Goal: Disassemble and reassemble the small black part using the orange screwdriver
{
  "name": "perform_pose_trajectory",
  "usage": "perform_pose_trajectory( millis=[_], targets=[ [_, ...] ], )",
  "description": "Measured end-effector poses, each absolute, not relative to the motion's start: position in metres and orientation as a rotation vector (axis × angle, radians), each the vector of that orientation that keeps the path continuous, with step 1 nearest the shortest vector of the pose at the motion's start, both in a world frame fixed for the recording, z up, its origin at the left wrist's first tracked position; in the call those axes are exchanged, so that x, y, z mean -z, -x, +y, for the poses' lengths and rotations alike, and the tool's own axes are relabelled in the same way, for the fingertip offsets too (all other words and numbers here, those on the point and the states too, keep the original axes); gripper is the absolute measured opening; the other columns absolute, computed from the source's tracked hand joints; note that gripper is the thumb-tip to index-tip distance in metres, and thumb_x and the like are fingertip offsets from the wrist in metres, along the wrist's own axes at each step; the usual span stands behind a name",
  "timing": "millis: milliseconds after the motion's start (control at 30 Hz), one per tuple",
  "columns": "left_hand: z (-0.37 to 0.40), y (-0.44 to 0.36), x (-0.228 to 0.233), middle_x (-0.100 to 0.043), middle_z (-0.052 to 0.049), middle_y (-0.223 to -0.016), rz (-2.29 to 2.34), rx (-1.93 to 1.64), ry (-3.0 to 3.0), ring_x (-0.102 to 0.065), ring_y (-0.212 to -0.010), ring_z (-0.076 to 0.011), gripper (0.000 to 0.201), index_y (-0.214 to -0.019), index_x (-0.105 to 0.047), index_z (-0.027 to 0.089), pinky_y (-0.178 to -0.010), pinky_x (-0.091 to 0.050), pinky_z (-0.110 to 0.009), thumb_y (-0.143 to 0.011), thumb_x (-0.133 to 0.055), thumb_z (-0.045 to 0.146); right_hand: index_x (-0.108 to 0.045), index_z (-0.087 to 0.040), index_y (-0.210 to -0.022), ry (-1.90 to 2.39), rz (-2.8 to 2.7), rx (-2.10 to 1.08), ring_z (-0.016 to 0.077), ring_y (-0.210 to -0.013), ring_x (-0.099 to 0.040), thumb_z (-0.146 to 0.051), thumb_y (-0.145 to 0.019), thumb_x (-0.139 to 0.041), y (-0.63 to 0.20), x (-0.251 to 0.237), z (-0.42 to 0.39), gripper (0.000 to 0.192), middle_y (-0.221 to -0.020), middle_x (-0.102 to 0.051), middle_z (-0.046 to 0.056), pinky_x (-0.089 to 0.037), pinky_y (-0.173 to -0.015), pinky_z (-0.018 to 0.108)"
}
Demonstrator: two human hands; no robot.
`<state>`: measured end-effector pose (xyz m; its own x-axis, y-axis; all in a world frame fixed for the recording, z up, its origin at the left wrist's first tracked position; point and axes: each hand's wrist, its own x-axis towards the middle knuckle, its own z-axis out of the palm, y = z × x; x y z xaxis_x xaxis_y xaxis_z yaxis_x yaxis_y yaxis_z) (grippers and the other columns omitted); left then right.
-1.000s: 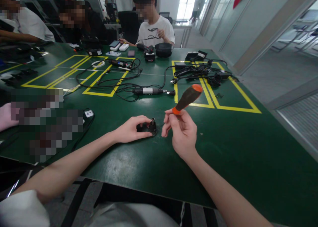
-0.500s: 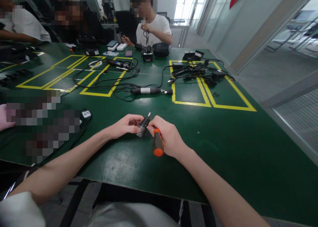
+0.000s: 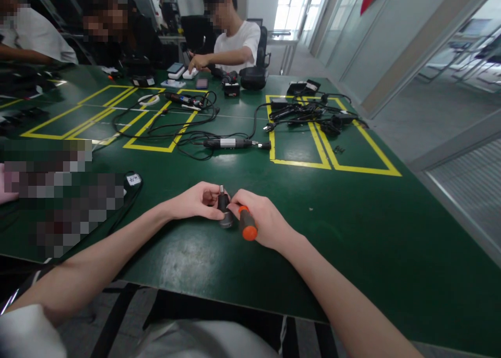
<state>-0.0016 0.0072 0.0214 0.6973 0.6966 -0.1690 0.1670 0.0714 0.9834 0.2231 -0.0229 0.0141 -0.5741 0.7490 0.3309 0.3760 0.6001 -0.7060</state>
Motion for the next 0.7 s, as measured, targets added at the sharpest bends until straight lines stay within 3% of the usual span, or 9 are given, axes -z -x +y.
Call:
perform_pose_trajectory(
  millis=[700],
  targets=[
    [0.01, 0.013, -0.025, -0.068, 0.0, -0.073, 0.654, -0.248, -1.437, -0.057, -0.063, -0.0089, 0.033, -0.083, -0.071, 0.012, -0.06, -0.043, -0.02, -0.065, -0.091, 0.031, -0.058, -0.02, -0.084, 0.74, -2.43, -0.705, 0.017, -0.073, -0.063, -0.033, -0.109, -0.043, -0.22, -0.015, -0.027, 0.032, -0.08, -0.066, 0.004, -0.049, -0.07, 0.028]
  ],
)
